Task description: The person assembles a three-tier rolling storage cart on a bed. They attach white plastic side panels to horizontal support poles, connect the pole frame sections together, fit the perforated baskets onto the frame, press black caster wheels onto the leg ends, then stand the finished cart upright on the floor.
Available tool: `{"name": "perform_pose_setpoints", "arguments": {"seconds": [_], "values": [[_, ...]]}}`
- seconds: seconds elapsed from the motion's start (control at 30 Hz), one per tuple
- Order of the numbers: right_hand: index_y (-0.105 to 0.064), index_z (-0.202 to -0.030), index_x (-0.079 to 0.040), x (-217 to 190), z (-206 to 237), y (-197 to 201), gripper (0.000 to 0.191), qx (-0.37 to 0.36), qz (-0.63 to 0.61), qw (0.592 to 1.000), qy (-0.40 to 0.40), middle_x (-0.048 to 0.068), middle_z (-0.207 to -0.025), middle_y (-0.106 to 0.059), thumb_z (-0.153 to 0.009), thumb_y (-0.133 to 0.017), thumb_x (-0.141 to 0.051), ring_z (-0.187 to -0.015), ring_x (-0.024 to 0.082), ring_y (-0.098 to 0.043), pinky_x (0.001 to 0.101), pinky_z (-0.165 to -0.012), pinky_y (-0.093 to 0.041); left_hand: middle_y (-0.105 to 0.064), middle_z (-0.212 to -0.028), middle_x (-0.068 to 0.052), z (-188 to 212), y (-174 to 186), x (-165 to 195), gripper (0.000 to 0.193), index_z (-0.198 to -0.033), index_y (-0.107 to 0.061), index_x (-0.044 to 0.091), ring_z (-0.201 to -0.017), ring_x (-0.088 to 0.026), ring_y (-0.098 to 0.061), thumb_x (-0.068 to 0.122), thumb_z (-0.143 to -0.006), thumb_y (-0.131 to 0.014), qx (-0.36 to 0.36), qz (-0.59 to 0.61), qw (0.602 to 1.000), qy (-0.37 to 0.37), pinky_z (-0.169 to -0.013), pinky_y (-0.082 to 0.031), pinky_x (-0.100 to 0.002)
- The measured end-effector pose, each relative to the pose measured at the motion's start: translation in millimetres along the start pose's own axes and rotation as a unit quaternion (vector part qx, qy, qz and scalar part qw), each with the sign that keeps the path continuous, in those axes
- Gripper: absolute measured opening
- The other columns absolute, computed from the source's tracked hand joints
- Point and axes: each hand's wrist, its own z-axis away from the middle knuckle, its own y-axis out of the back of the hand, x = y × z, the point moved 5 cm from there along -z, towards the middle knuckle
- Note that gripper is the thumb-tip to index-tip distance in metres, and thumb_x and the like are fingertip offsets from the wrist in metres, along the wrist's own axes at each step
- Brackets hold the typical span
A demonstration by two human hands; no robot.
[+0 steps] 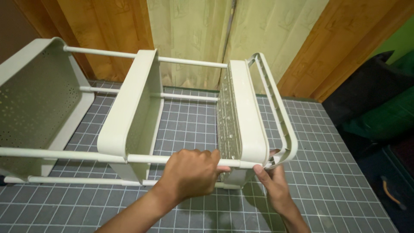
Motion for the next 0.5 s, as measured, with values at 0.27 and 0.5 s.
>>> {"name": "perform_pose_setpoints", "arguments": {"seconds": [0.27,0.5], "values": [[-0.04,-0.148,-0.002,-40.5,-3.4,14.8,0.075,-0.065,0.003,0.996,0.056,0.018,-0.142,-0.052,-0.099,-0.036,-0.058,-0.136,0.028,-0.049,0.0484,-0.115,-0.036,-0.066,-0.109,-0.018,-3.5,59.1,-36.5,0.047,-0.105,-0.066,0.002,-0.099,-0.035,-0.063,0.047,-0.09,-0.065,0.053,-0.061,0.991,0.107,-0.085,-0.049,-0.049],[-0.055,-0.14,-0.002,-98.9,-49.4,28.9,0.079,0.014,-0.033,0.998,-0.058,0.015,-0.117,-0.07,-0.096,-0.029,-0.064,-0.099,0.028,-0.066,0.0495,-0.095,-0.053,-0.06,-0.117,-0.029,6.5,125.4,-148.0,0.072,-0.117,-0.061,-0.01,-0.111,-0.042,-0.056,0.046,-0.076,-0.082,0.076,-0.16,0.94,0.292,-0.083,-0.05,-0.05]]}}
